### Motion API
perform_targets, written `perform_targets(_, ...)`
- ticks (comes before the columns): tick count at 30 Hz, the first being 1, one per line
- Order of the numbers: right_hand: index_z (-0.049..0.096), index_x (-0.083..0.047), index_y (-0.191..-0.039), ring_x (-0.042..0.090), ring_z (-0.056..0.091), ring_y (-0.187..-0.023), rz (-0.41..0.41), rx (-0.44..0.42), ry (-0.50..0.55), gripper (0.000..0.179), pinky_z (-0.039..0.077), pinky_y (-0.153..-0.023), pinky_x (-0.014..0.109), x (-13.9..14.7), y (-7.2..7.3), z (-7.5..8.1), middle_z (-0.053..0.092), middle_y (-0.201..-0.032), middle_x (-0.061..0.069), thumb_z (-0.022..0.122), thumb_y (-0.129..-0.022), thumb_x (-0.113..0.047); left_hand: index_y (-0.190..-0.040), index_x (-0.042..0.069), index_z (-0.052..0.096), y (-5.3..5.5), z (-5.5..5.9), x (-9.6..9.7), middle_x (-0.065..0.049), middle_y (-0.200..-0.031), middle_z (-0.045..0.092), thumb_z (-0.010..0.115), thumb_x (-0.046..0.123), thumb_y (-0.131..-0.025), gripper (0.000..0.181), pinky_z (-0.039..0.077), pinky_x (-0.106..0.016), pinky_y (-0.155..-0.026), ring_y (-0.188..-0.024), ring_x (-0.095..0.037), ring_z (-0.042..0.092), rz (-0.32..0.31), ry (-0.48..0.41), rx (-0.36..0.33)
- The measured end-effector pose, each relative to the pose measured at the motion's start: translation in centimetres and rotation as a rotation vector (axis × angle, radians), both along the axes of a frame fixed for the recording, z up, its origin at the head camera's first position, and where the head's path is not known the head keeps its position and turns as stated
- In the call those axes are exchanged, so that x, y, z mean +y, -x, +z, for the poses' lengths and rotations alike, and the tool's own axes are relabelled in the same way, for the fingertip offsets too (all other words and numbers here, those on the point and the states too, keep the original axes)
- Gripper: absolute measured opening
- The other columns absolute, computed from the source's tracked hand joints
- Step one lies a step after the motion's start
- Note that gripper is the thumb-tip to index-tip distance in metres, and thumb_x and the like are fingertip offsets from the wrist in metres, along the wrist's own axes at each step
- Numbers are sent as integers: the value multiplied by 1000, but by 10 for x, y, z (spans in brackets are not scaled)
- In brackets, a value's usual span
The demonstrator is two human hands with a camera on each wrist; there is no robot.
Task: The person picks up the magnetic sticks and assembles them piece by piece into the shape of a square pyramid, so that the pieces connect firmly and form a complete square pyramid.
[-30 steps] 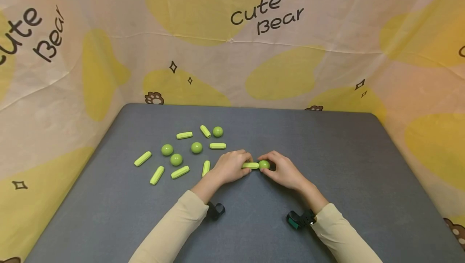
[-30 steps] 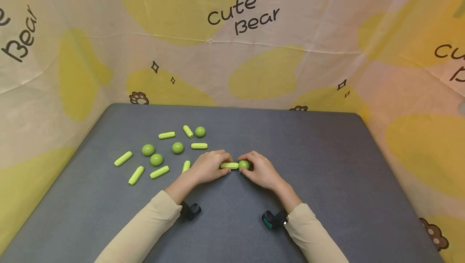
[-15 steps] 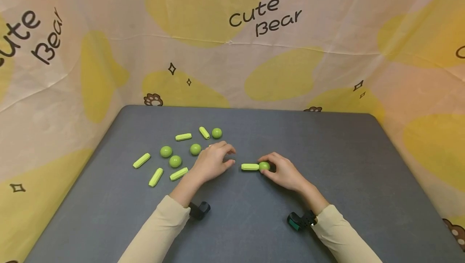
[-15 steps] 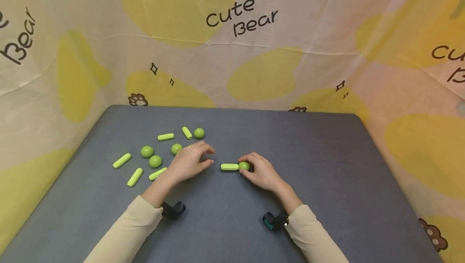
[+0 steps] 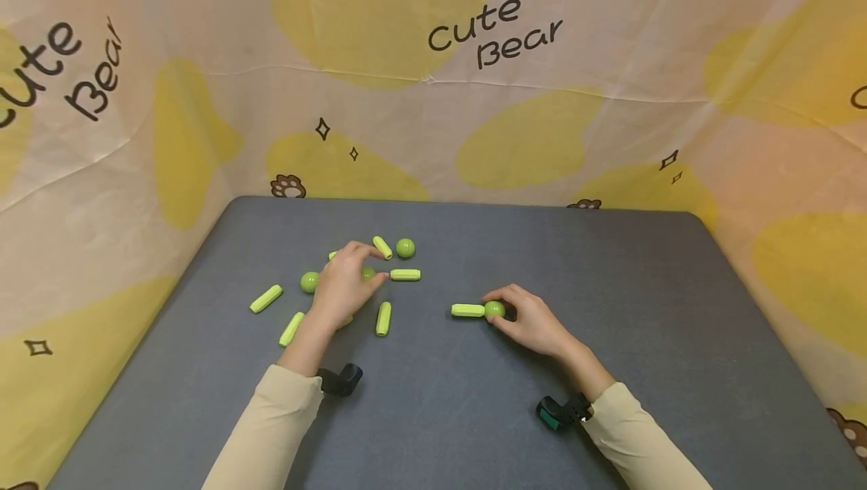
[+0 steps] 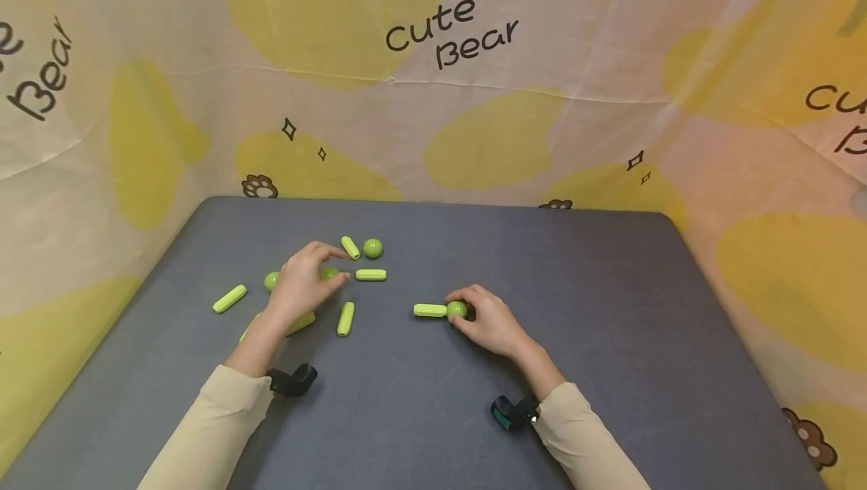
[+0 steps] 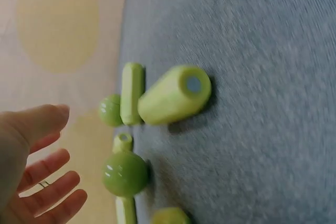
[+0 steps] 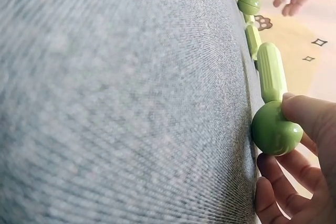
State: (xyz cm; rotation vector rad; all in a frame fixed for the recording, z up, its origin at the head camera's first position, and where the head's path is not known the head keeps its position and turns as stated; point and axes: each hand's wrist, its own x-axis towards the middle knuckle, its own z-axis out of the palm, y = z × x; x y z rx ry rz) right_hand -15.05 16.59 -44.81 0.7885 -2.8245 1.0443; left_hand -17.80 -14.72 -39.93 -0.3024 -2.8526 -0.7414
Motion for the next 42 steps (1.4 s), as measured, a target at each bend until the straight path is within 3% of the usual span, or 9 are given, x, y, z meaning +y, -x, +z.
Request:
perform_targets(6, 62, -14, -112, 9, 52, -83, -1, -3, -5, 29, 44, -69, 27, 1, -1, 0, 60, -105, -1, 68, -84, -20, -105, 9, 65, 7, -9, -8, -13, -112, 59, 73, 22, -77, 33, 45, -49, -82, -101, -34, 57, 38, 15, -23)
perform_targets(14, 62, -14, -113, 8, 51, -82, 3, -1, -6, 30, 44, -68, 26, 2, 0, -1, 60, -106, -1, 67, -85, -22, -105, 7, 65, 12, -11, -8, -16, -112, 59, 75, 21, -74, 36, 45, -50, -80, -97, -37, 58, 42, 85, -101)
perform_targets(21, 62, -14, -113, 8, 50, -79, 8, -1, 1, 29, 42, -66, 25, 2, 0, -1, 60, -104, -1, 67, -85, -22, -104, 6, 67, 15, -15, -9, -14, -101, 62, 75, 17, -73, 34, 47, -49, -75, -89, -35, 60, 32, 116, -122)
perform_targets(32, 63, -14, -112, 8, 49, -77, 4, -3, -1, 29, 42, -66, 24, 2, 1, -1, 59, -101, -2, 67, -85, -21, -101, 5, 68, 17, -15, -11, -14, -99, 63, 72, 13, -75, 28, 45, -51, -77, -90, -35, 60, 8, 88, -92)
perform_targets(37, 63, -14, -112, 9, 50, -77, 2, -5, 1, 29, 42, -65, 24, 2, 1, -1, 60, -102, -2, 67, -85, -21, -101, 6, 68, 15, -9, -9, -15, -103, 64, 73, 14, -76, 27, 45, -52, -78, -94, -34, 60, -22, 44, -55)
perform_targets(42, 63, -14, -112, 10, 50, -77, 5, -3, 4, 28, 42, -65, 24, 2, 2, -2, 60, -102, -2, 67, -85, -21, -103, 7, 68, 11, -6, -6, -12, -104, 64, 73, 15, -76, 29, 47, -45, -75, -88, -28, 62, -73, -35, -55)
